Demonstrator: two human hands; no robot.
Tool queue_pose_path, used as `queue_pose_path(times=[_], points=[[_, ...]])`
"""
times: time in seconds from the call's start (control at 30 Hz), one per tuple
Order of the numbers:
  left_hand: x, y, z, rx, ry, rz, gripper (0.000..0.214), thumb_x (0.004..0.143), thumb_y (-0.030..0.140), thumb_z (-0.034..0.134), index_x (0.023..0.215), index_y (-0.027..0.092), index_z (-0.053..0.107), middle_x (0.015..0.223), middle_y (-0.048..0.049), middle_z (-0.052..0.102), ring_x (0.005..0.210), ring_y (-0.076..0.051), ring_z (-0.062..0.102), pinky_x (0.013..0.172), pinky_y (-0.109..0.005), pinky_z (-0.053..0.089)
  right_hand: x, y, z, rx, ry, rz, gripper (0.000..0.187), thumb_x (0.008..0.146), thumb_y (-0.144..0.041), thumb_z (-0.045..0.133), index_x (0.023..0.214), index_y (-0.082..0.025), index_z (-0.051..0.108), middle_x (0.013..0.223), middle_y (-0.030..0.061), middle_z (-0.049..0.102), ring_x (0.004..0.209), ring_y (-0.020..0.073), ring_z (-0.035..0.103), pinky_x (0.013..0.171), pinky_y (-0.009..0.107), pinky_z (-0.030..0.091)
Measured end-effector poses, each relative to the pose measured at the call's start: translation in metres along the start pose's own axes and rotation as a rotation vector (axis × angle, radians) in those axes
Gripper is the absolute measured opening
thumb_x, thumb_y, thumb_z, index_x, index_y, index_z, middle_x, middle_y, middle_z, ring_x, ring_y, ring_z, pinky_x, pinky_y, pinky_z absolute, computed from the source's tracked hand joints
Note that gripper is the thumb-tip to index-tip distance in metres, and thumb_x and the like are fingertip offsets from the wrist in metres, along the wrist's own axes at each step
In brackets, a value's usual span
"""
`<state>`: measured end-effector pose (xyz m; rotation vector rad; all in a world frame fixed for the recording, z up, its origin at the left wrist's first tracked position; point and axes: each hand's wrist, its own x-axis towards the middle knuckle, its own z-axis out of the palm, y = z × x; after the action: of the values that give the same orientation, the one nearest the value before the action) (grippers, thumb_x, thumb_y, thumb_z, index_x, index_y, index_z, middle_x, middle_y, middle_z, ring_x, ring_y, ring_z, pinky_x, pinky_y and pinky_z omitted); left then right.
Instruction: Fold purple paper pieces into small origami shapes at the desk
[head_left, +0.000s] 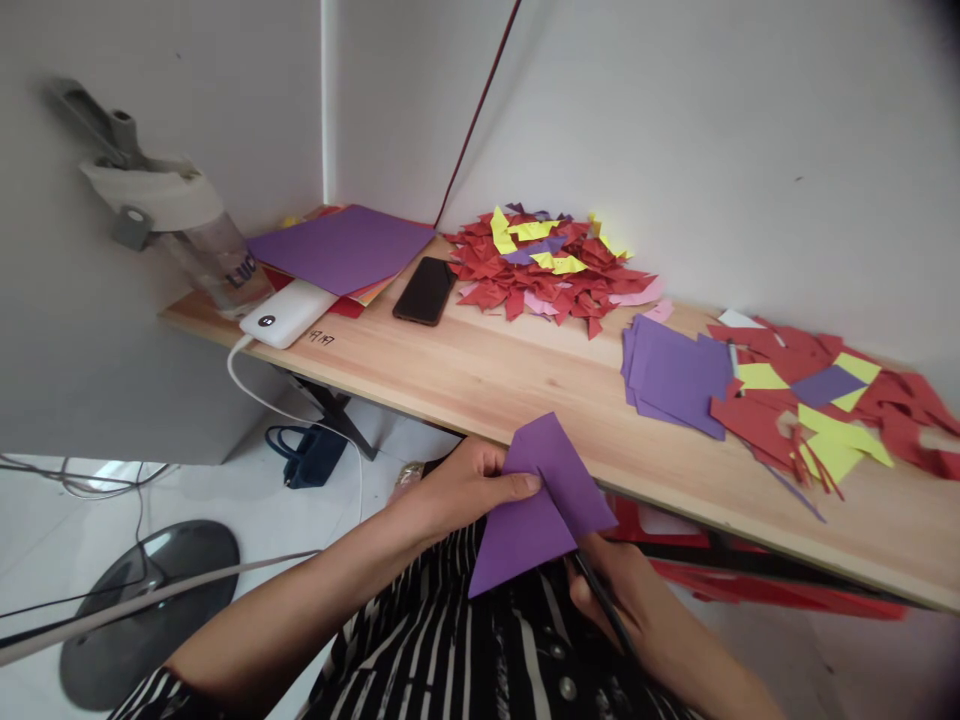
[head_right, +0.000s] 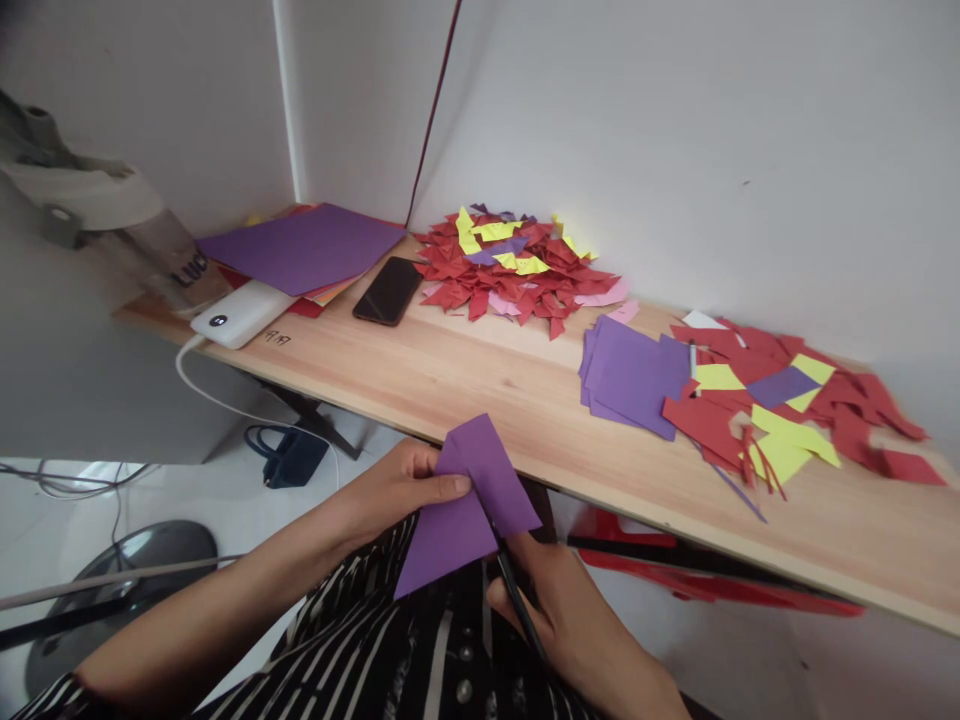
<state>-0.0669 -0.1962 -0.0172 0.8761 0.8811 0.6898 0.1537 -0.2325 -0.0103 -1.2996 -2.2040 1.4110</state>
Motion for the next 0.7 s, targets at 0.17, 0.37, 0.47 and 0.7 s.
queue_pose_path(times=[0.17, 0.37, 0.47, 0.7], points=[[0.001, -0.003, 0.002, -0.018, -0.047, -0.021, 0.033, 0.072, 0.045, 0.073, 0.075, 0.012, 0.072, 0.07, -0.0037, 0.066, 0.06, -0.01, 0.054, 0.059, -0.021, 0.04, 0.002, -0.007, 0.0, 0.0, 0.019, 0.036, 0.027, 0.091, -0.039, 0.043, 0.087, -0.019, 0.059, 0.08, 0.0062, 0.061, 0.075, 0.0204, 0.053, 0.068, 0.027, 0.047], [0.002, -0.005, 0.002, -0.026, -0.066, -0.034, 0.031, 0.072, 0.043, 0.074, 0.075, 0.012, 0.073, 0.069, -0.0029, 0.067, 0.058, -0.009, 0.054, 0.058, -0.019, 0.039, 0.001, -0.002, 0.001, 0.01, 0.001, 0.106, 0.03, 0.091, -0.042, 0.043, 0.073, -0.018, 0.047, 0.066, -0.0003, 0.045, 0.061, 0.0124, 0.035, 0.054, 0.023, 0.034], [0.002, -0.005, 0.001, -0.05, -0.067, -0.039, 0.029, 0.072, 0.041, 0.074, 0.075, 0.012, 0.073, 0.069, -0.0026, 0.066, 0.058, -0.008, 0.055, 0.058, -0.019, 0.039, 0.0, 0.005, 0.004, 0.021, -0.015, 0.162, 0.039, 0.09, -0.048, 0.045, 0.065, -0.02, 0.036, 0.062, -0.003, 0.033, 0.057, 0.01, 0.025, 0.05, 0.024, 0.025], [0.004, -0.005, 0.001, 0.025, -0.063, 0.001, 0.028, 0.074, 0.041, 0.071, 0.079, 0.013, 0.072, 0.072, -0.0021, 0.067, 0.061, -0.01, 0.054, 0.061, -0.021, 0.038, 0.0, 0.009, 0.007, 0.061, 0.006, 0.142, 0.035, 0.089, -0.05, 0.05, 0.073, -0.019, 0.045, 0.062, -0.0044, 0.033, 0.056, 0.0096, 0.025, 0.051, 0.023, 0.026]])
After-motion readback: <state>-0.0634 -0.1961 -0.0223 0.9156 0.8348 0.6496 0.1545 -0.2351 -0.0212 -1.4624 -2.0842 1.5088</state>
